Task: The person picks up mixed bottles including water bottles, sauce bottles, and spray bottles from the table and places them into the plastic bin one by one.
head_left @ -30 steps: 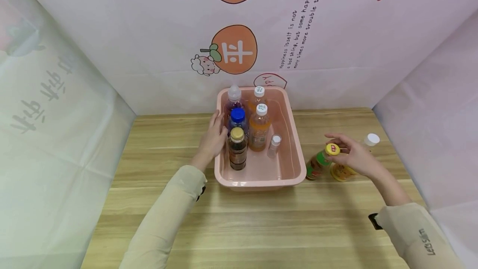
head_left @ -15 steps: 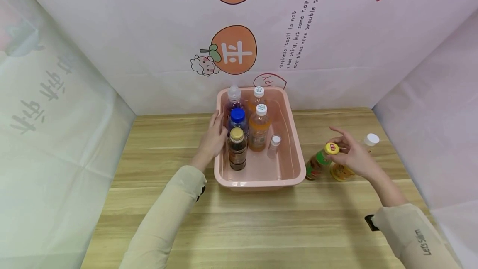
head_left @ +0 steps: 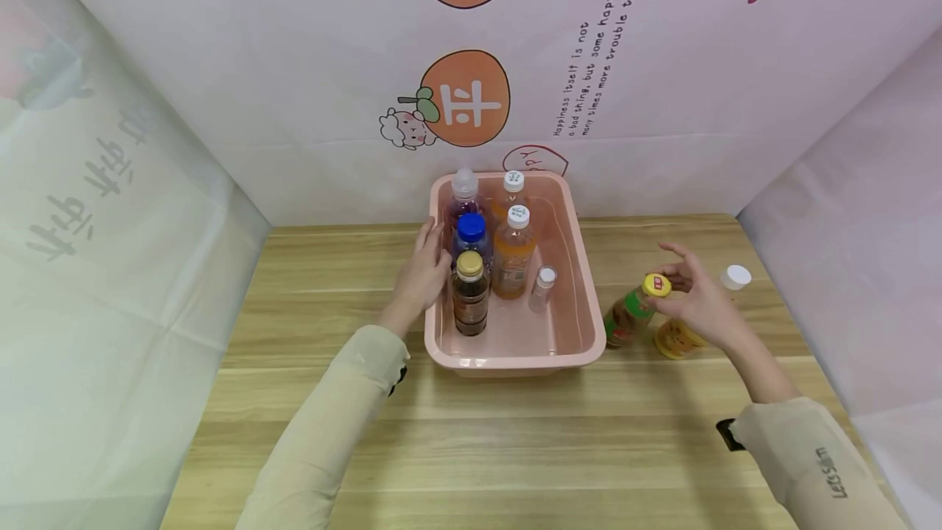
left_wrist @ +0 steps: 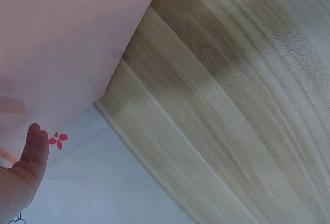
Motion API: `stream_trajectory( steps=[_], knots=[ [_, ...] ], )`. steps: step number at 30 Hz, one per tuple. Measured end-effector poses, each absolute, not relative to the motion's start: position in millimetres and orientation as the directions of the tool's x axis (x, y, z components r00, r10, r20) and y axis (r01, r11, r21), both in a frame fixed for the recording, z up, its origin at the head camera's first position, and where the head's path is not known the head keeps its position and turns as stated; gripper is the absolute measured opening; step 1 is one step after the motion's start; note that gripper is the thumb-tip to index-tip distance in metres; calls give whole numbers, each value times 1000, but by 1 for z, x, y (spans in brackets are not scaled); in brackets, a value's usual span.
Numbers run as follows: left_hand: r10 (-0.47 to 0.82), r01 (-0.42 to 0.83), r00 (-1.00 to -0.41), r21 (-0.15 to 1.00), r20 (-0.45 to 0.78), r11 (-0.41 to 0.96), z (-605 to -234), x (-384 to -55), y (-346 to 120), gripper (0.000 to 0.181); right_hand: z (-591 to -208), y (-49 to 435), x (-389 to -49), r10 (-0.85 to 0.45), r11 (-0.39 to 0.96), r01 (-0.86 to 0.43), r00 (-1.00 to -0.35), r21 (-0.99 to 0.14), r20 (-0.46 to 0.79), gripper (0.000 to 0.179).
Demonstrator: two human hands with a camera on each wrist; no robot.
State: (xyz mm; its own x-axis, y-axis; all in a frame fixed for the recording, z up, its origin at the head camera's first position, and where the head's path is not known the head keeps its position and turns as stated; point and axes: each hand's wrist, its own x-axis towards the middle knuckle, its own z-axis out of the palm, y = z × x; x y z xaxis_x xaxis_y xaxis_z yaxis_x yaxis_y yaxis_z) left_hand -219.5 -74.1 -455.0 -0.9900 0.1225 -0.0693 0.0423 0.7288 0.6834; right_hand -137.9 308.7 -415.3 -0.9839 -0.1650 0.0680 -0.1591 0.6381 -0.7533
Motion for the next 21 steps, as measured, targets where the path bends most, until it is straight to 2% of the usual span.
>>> stream_trajectory(
  steps=[11, 15, 21],
  knots=[
    [122, 34, -989, 691, -79, 722, -456, -220, -75, 57, -395, 303, -142, -102, 642, -217, -975, -736, 198, 98],
    [121, 33, -989, 691, -80, 722, -455, -219, -75, 58, -385, 298, -142, -90, 610, -275, -956, -743, 280, 96],
    [123, 30, -989, 689, -85, 724, -453, -219, -74, 58, -364, 291, -143, -60, 566, -308, -940, -765, 335, 98]
  ],
)
